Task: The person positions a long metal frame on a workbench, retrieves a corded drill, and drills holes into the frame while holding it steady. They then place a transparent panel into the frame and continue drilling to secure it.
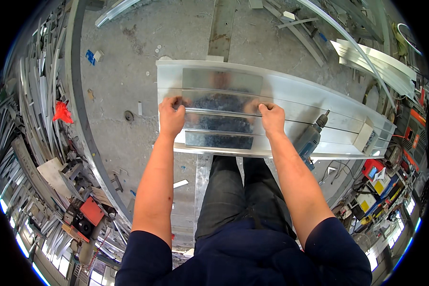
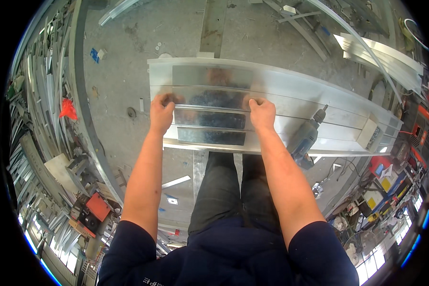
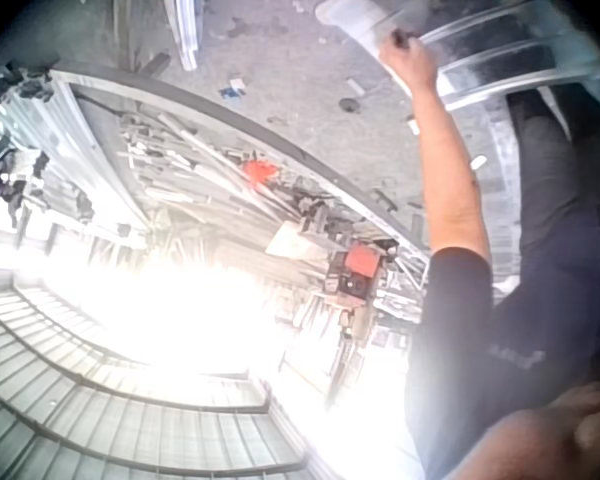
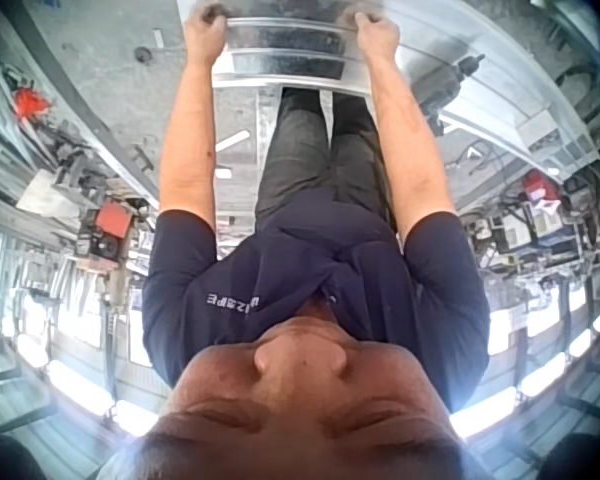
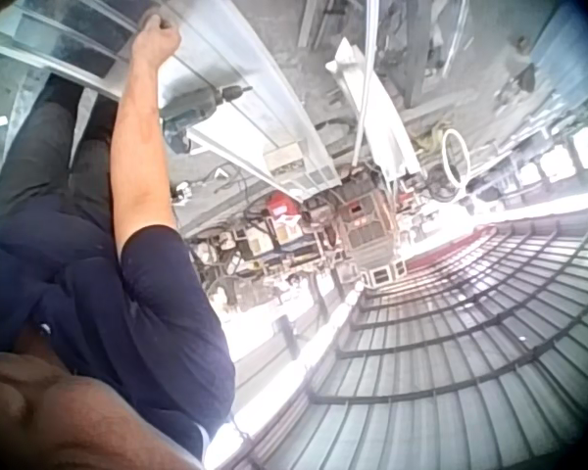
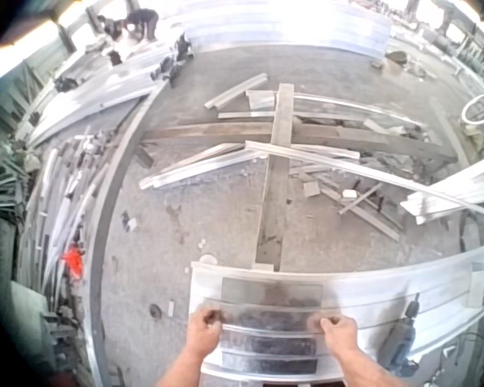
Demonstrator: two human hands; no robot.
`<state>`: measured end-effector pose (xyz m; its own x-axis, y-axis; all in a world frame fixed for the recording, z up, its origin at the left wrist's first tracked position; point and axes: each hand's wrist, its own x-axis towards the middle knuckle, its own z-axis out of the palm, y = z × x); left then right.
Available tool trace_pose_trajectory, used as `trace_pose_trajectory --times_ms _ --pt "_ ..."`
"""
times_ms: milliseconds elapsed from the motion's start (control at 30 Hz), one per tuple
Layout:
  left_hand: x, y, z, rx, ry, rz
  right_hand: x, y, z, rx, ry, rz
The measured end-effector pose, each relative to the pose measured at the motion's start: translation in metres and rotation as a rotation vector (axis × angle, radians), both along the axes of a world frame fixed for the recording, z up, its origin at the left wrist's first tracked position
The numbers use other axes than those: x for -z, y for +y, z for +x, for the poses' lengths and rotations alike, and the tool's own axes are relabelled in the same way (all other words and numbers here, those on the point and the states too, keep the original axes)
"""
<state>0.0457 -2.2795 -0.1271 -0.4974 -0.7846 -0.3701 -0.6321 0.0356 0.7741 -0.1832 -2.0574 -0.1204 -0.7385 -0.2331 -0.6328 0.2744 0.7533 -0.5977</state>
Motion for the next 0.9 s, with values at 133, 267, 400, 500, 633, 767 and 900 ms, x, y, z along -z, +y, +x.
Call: trace_pose_trajectory --times_ms 133,267,400,500,633,767,900 --pt "-0.0054 0.0007 -0.0034 0.001 -0.007 -0.03 0.0021 0.0008 0.0002 0.006 -0.008 -0.013" --pt "-0.0064 0.0031 -0.0047 -0.013 -0.001 -0.072 -0.0028 -0.002 0.0008 0.017 -0.008 0.004" --pt "-0.009 0.0016 -0.0061 -0.009 0.043 -0.048 -0.0029 -0.0016 -0.0004 0.013 -0.032 0.008" --pt "-0.0069 0.0024 -0.0048 -0.006 0.018 -0.096 -0.0026 -0.0018 0.0 0.026 -0.037 0.007" --pt "-0.0008 0.0006 0.0 0.014 -0.007 -0.086 -0.0017 -0.0013 0.0004 0.026 -0.031 -0.018" --pt "-0.0002 -0.0005 0.0004 0.07 -0.045 -0.11 -0.0002 -0.0006 -0.0007 -0.001 0.006 0.038" --pt "0.0006 0.0013 0.0018 0.049 -0.046 -0.131 0.0003 -0.0008 -0.001 0.006 -0.019 0.036"
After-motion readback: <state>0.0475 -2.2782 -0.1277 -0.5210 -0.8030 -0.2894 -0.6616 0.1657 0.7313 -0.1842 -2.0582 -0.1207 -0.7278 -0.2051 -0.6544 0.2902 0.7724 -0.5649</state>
